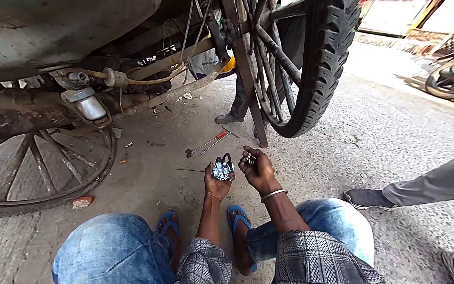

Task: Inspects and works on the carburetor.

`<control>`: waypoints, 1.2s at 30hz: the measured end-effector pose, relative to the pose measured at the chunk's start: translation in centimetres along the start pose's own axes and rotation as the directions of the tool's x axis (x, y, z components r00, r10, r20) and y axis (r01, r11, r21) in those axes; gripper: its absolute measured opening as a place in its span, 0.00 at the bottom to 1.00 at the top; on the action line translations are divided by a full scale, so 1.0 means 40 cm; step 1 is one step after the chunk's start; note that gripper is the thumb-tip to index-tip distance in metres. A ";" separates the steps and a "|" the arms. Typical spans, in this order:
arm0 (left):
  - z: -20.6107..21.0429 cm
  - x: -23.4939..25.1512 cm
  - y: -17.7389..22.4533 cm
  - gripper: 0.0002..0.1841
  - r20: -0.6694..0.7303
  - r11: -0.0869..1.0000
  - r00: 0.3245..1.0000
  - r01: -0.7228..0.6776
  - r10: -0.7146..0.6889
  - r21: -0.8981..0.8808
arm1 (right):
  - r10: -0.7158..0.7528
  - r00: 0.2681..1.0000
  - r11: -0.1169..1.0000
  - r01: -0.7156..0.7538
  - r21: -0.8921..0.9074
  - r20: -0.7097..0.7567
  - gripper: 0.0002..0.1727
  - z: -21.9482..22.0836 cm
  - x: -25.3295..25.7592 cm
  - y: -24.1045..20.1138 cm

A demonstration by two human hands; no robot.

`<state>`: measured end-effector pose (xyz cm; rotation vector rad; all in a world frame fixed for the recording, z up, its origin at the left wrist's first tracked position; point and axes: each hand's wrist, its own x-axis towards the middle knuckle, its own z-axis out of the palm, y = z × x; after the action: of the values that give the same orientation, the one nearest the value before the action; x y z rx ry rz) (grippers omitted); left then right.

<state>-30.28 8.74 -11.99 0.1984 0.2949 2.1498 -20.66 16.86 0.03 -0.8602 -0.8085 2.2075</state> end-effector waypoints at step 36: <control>0.352 -0.090 -0.028 0.35 -0.032 -0.728 0.964 0.219 0.262 0.649 | 0.075 0.997 0.717 -0.033 0.696 -0.030 0.25 -0.022 -0.026 0.195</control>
<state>-23.83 8.29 1.07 1.0660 2.7893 0.6581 -21.94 11.57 -5.73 -0.5494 0.1227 2.2556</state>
